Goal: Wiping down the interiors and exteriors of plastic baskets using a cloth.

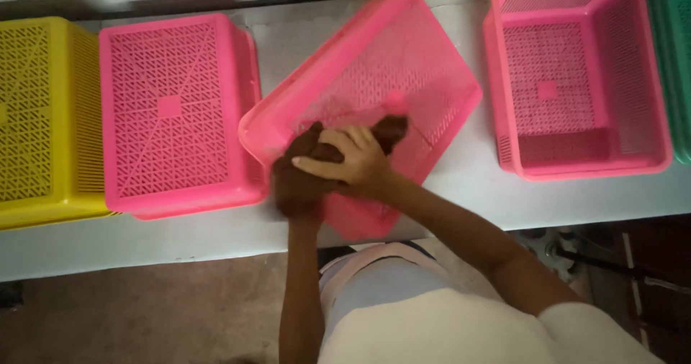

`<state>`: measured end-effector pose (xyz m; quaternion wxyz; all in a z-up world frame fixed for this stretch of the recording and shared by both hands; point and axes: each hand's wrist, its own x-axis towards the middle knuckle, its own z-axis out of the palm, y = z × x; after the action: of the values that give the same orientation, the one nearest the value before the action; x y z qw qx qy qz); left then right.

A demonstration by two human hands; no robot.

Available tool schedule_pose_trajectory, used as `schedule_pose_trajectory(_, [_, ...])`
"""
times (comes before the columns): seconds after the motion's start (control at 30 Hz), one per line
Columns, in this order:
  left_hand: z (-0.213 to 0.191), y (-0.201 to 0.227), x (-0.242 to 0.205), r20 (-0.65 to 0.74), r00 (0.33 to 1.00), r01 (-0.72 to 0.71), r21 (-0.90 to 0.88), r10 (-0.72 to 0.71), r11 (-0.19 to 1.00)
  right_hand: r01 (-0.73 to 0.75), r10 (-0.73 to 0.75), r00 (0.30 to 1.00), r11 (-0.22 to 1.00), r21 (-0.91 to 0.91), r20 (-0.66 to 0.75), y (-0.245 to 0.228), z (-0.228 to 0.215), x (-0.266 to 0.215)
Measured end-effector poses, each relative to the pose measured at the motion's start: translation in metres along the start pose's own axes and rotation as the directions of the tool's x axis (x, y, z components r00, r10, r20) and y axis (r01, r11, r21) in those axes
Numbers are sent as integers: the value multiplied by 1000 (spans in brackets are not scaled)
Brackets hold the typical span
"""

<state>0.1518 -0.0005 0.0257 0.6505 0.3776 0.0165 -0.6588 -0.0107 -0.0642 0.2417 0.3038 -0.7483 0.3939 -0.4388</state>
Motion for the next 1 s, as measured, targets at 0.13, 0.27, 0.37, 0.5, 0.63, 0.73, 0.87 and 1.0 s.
schedule_pose_trajectory(0.13, [-23,-2,-9,46,999,-4,59,1,998,249,-355,930,800,-545,-96,116,46,84])
schedule_pose_trajectory(0.27, [-48,24,-23,310,900,-268,948,305,-172,50,-280,923,768,-639,-264,339,-161,-73])
schedule_pose_trajectory(0.37, [-49,33,-23,323,897,-319,946,303,-63,-221,-87,798,878,-424,-596,452,-223,-58])
schedule_pose_trajectory(0.5, [-40,42,-21,366,886,-426,886,286,185,-120,21,876,977,-176,-481,248,-234,45])
schedule_pose_trajectory(0.63, [-17,55,-13,413,864,-502,755,289,422,-801,811,553,455,-388,-191,-49,-157,146])
schedule_pose_trajectory(0.73, [-2,60,-18,428,860,-506,650,278,567,-395,343,905,463,-793,-250,25,-68,99])
schedule_pose_trajectory(0.87, [-77,50,36,382,894,-444,675,235,589,596,-551,786,795,-112,280,58,-60,32])
schedule_pose_trajectory(1.0, [11,98,-5,584,803,-562,678,118,473,64,-61,993,998,-24,103,135,-103,9])
